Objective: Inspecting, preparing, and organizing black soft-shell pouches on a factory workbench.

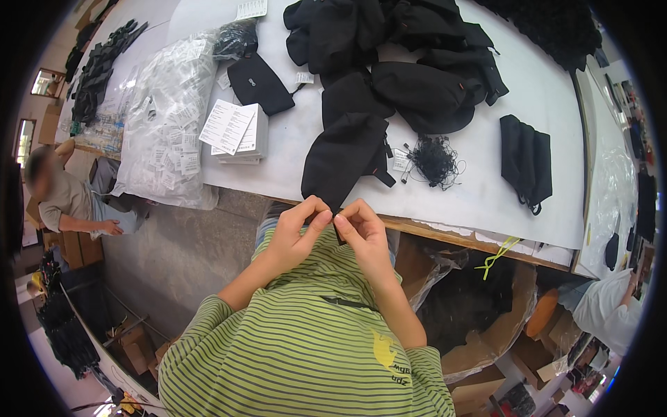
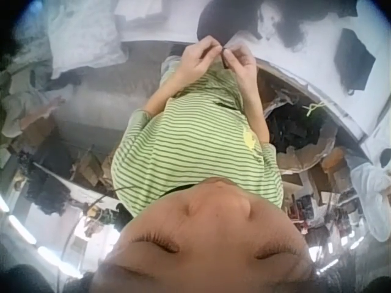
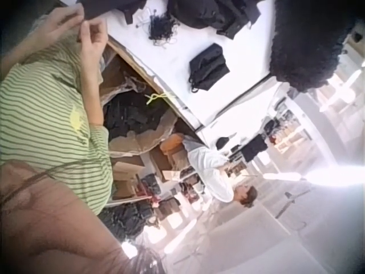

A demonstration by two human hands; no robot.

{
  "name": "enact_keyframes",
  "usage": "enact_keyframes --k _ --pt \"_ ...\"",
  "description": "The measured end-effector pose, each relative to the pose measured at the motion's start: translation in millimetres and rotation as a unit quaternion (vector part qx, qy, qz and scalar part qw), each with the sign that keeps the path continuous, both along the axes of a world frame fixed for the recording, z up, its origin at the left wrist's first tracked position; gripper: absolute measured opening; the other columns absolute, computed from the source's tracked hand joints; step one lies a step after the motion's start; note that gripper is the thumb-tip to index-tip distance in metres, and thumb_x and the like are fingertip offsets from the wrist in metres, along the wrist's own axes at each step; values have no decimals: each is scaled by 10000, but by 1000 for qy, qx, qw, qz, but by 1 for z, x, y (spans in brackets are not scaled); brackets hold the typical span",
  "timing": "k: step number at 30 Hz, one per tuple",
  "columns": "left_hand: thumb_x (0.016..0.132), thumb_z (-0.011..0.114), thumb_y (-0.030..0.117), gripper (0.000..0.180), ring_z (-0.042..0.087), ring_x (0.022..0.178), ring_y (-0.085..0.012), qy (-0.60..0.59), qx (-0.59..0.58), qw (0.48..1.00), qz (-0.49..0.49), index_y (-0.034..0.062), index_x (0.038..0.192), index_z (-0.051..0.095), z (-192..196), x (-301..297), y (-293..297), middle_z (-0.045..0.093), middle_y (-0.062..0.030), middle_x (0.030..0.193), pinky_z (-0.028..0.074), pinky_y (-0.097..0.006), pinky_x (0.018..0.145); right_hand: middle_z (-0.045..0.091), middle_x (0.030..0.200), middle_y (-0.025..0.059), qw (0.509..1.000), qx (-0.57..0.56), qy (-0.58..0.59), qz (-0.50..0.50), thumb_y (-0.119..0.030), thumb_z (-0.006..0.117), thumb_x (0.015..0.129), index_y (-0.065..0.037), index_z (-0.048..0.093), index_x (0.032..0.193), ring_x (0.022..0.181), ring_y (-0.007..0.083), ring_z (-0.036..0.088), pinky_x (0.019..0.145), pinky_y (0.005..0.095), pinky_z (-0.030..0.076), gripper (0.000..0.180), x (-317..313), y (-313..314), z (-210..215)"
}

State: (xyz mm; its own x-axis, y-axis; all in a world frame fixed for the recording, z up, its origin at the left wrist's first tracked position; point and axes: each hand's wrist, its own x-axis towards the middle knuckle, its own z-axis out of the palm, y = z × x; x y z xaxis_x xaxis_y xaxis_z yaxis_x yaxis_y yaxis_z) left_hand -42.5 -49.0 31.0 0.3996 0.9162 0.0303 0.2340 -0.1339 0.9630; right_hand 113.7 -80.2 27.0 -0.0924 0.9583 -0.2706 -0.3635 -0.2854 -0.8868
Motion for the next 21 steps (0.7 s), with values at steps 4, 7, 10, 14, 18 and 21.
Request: enact_keyframes --k 4,7,10,14,18,21 --pt "931 567 143 164 512 703 -106 -53 -58 997 -28 -9 880 535 -7 -2 3 541 -42 762 418 -237 658 466 680 -44 1000 -17 17 9 -186 599 922 -78 509 839 629 30 404 559 191 288 163 3 0 1" --pt "913 607 151 145 506 739 -71 -178 -175 967 -56 23 931 540 -16 -4 8 548 -5 795 412 -222 681 479 683 -37 997 -28 62 23 -189 604 919 -80 510 849 609 25 406 531 183 269 160 6 0 -1" --pt "892 648 167 191 498 741 -46 -264 -236 932 -83 49 991 537 -25 -6 7 548 16 805 409 -209 687 496 685 -29 996 -21 61 69 -188 604 919 -82 504 854 577 20 400 496 178 244 160 8 -1 0" --pt "869 685 206 256 482 678 -34 -271 -227 932 -79 54 1015 539 -28 -5 5 531 26 759 393 -192 629 509 681 -18 994 -8 65 86 -186 603 919 -77 500 855 560 20 405 476 175 234 164 10 0 3" --pt "863 693 228 273 472 645 -27 -269 -251 928 -65 60 1015 541 -29 -6 4 524 33 736 370 -185 580 518 680 -2 987 -20 80 138 -186 604 919 -73 500 858 559 22 419 473 173 241 165 15 1 2" --pt "861 694 244 286 469 640 -23 -304 -268 908 -104 62 1022 542 -28 -7 7 537 29 745 346 -182 555 522 675 5 986 -14 102 131 -195 607 918 -72 498 858 552 33 424 464 174 251 175 15 3 5"
